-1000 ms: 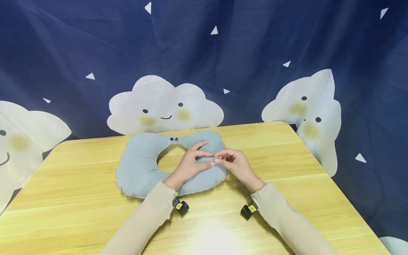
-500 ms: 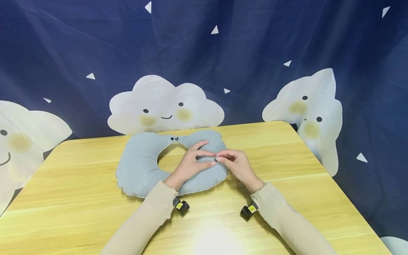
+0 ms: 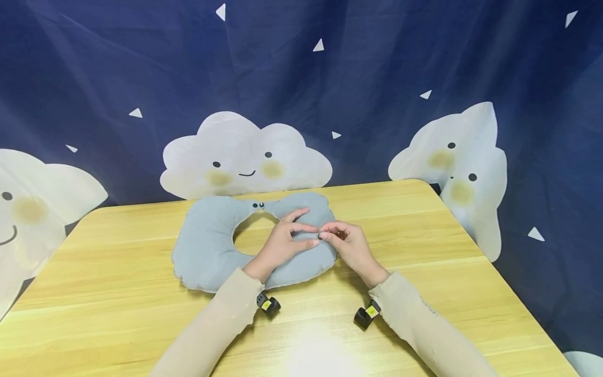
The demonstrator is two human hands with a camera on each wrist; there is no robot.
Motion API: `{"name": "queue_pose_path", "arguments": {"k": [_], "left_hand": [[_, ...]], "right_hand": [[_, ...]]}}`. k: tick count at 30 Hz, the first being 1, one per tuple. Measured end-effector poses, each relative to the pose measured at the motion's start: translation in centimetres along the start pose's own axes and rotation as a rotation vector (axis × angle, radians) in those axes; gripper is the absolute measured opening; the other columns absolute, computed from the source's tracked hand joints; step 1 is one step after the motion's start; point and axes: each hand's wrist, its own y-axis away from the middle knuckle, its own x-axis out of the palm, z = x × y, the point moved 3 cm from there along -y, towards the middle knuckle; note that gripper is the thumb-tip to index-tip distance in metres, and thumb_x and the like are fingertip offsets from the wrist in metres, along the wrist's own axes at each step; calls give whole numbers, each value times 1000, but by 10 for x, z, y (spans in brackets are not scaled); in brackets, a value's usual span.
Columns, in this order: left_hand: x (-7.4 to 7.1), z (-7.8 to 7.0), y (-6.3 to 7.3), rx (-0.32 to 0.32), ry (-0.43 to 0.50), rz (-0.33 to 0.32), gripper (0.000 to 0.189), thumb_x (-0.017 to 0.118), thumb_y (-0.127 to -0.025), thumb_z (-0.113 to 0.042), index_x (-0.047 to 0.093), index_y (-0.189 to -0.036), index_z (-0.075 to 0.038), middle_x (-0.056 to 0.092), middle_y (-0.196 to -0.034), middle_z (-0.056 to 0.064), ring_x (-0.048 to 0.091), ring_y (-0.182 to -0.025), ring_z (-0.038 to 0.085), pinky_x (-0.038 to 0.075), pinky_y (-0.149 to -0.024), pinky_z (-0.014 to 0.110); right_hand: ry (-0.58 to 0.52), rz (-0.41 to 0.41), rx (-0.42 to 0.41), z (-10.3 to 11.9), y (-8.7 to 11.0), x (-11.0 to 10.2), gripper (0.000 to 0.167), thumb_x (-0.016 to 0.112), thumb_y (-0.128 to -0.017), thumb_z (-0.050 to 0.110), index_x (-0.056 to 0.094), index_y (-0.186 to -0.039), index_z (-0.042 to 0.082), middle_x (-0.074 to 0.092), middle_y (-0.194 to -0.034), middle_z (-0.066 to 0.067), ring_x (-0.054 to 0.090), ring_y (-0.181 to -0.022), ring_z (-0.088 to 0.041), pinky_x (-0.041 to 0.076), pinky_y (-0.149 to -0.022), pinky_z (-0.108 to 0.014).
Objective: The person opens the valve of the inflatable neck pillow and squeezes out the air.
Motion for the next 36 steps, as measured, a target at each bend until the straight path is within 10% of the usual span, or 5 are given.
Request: {"name": "queue_pose_path", "arguments": {"k": [23,36], "left_hand": [[4,6,1,-16,-12,-65,8,78,-78,-16,77,-84,-11,55,-133,-3,41,-131,22,28,-110,41],[5,8,0,-44,106,-75,6,76,-79,-9,76,-84,-6,58,-129,-2,43,-129,19,36,-105,34]], "right_hand": [[-2,97,73,-41,2,-5,17,71,-81,-1,67,-96,-7,64,-90,-5,56,-75,-7,47,-64,-17],[118,64,79,-17,2,4,10,70,-81,-1,69,-90,-5,67,-86,-17,51,-64,-9,43,-56,-19]]}}
